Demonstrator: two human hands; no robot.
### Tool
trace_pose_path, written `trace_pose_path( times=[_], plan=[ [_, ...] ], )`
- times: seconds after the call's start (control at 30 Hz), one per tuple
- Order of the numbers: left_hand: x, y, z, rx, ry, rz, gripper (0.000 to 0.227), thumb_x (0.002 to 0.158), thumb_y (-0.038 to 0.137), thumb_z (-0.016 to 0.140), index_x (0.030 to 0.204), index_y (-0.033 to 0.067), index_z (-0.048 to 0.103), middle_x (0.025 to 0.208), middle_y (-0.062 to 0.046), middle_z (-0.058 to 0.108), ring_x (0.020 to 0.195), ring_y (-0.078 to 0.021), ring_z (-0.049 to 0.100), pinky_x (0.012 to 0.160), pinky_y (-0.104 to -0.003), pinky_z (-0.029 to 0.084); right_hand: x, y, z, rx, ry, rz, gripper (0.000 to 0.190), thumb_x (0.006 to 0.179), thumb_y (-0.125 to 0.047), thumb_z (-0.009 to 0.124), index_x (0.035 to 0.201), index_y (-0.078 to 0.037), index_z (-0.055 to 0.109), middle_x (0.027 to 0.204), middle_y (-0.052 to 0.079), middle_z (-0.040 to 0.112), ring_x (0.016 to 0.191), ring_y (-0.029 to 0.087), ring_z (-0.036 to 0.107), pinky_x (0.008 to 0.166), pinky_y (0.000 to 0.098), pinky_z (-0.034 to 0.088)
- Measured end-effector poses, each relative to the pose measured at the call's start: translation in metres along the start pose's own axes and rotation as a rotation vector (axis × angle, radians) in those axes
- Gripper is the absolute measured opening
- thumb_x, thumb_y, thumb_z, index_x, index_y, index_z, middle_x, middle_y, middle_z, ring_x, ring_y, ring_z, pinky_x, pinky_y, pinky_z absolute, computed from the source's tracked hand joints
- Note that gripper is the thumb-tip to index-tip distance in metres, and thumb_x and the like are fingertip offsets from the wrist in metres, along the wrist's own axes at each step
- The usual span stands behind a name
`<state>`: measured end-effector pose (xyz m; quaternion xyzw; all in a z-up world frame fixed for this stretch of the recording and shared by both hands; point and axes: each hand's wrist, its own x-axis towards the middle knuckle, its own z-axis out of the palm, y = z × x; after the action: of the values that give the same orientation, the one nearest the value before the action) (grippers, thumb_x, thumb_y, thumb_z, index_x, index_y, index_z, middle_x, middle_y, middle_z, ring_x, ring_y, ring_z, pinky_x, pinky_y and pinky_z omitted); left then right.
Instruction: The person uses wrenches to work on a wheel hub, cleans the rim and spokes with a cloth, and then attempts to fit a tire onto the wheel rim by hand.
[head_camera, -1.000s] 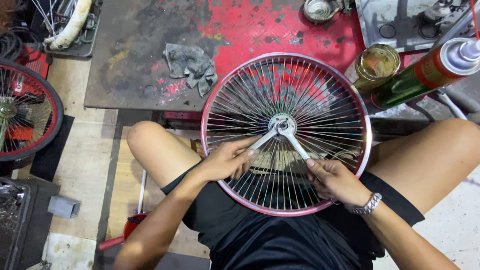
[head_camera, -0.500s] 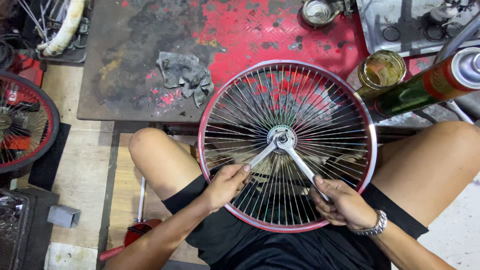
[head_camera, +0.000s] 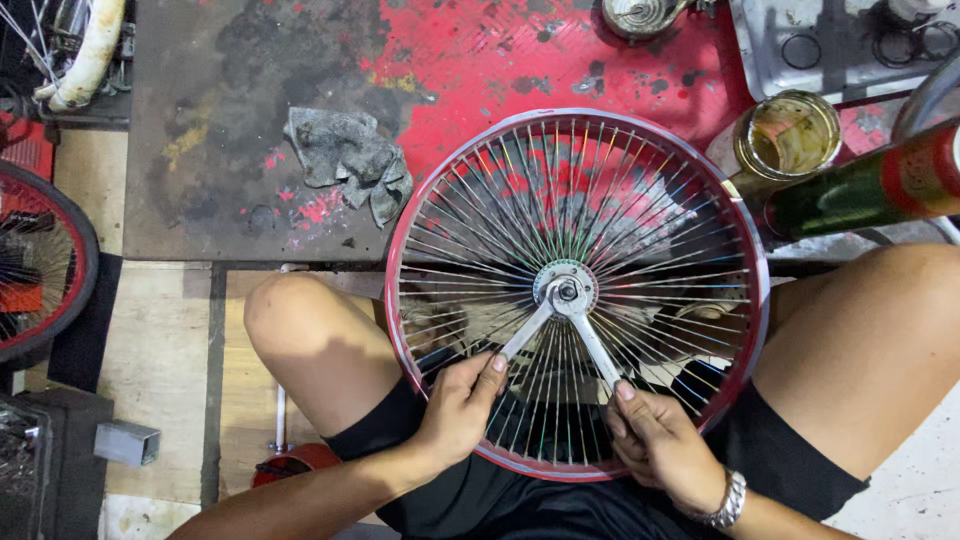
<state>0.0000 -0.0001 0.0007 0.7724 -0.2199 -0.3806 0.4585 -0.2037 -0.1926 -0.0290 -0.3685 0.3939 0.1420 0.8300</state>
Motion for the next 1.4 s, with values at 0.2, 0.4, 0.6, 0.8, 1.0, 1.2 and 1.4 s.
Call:
trace_pose_path(
  times=[0.2,0.4,0.6,0.8,1.0,1.2,1.4],
  plan=[
    [0.000,0.002,-0.001,-0.041,-0.006,-0.030,0.042,0.107,0.031,0.049,0.077,0.0030,0.054,0.061,-0.001,0.044,0.059,-0.0094,0.039,0.054,-0.032,0.037,0.006,0.023,0.001,0.095,-0.001,-0.030,0.049,0.105,-0.042,0.040,0.074,-0.005,0.046,0.049,-0.003,0.028,0.036,0.008,0.021,0.031,0.0267,0.019],
    [-0.002,-0.001,0.001,-0.033,0.005,-0.075,0.043,0.106,0.032,0.051,0.076,0.0026,0.054,0.060,-0.001,0.044,0.058,-0.0097,0.037,0.052,-0.032,0.037,0.006,0.030,0.017,0.097,0.029,-0.062,0.049,0.105,-0.042,0.040,0.074,-0.005,0.046,0.049,-0.003,0.029,0.036,0.008,0.021,0.031,0.0264,0.019],
    [0.005,-0.019,-0.007,-0.087,-0.125,-0.026,0.043,0.109,0.034,0.047,0.077,0.0059,0.054,0.061,0.004,0.042,0.058,-0.0064,0.037,0.052,-0.028,0.036,0.000,0.011,0.025,0.071,0.016,-0.002,0.050,0.104,-0.047,0.041,0.074,-0.007,0.046,0.049,-0.002,0.030,0.036,0.010,0.023,0.031,0.0275,0.020],
    [0.008,-0.027,-0.043,-0.437,-0.280,-0.214,0.036,0.109,0.034,0.052,0.082,0.0104,0.055,0.062,0.010,0.036,0.049,-0.0017,0.031,0.043,-0.023,0.024,-0.013,0.007,0.004,0.073,-0.054,-0.023,0.052,0.104,-0.047,0.043,0.072,-0.006,0.048,0.049,-0.001,0.030,0.034,0.011,0.024,0.030,0.0283,0.023],
    [-0.073,0.016,-0.007,-0.621,-0.027,-0.153,0.021,0.099,0.029,0.064,0.093,0.0094,0.061,0.064,0.009,0.041,0.048,-0.0028,0.034,0.042,-0.022,0.026,-0.044,0.021,0.047,-0.038,-0.117,-0.071,0.035,0.101,-0.037,0.048,0.094,-0.004,0.058,0.051,0.001,0.039,0.037,0.012,0.032,0.035,0.0269,0.028],
    [-0.040,0.016,0.021,-0.505,0.272,0.251,0.025,0.106,0.028,0.061,0.102,0.0033,0.063,0.085,0.004,0.060,0.075,-0.0085,0.054,0.065,-0.026,0.047,-0.015,-0.009,0.130,-0.618,-0.195,-0.460,0.030,0.104,-0.030,0.051,0.095,-0.004,0.063,0.060,0.005,0.061,0.048,0.016,0.057,0.048,0.0300,0.048],
    [0.097,0.002,-0.085,-0.154,0.345,0.252,0.029,0.109,0.027,0.046,0.095,0.0024,0.051,0.055,-0.005,0.053,0.042,-0.0182,0.057,0.040,-0.037,0.045,-0.022,-0.064,0.134,-0.905,0.131,-0.792,0.026,0.095,-0.027,0.065,0.104,-0.003,0.070,0.075,0.009,0.077,0.063,0.018,0.074,0.061,0.0337,0.058]
  ],
)
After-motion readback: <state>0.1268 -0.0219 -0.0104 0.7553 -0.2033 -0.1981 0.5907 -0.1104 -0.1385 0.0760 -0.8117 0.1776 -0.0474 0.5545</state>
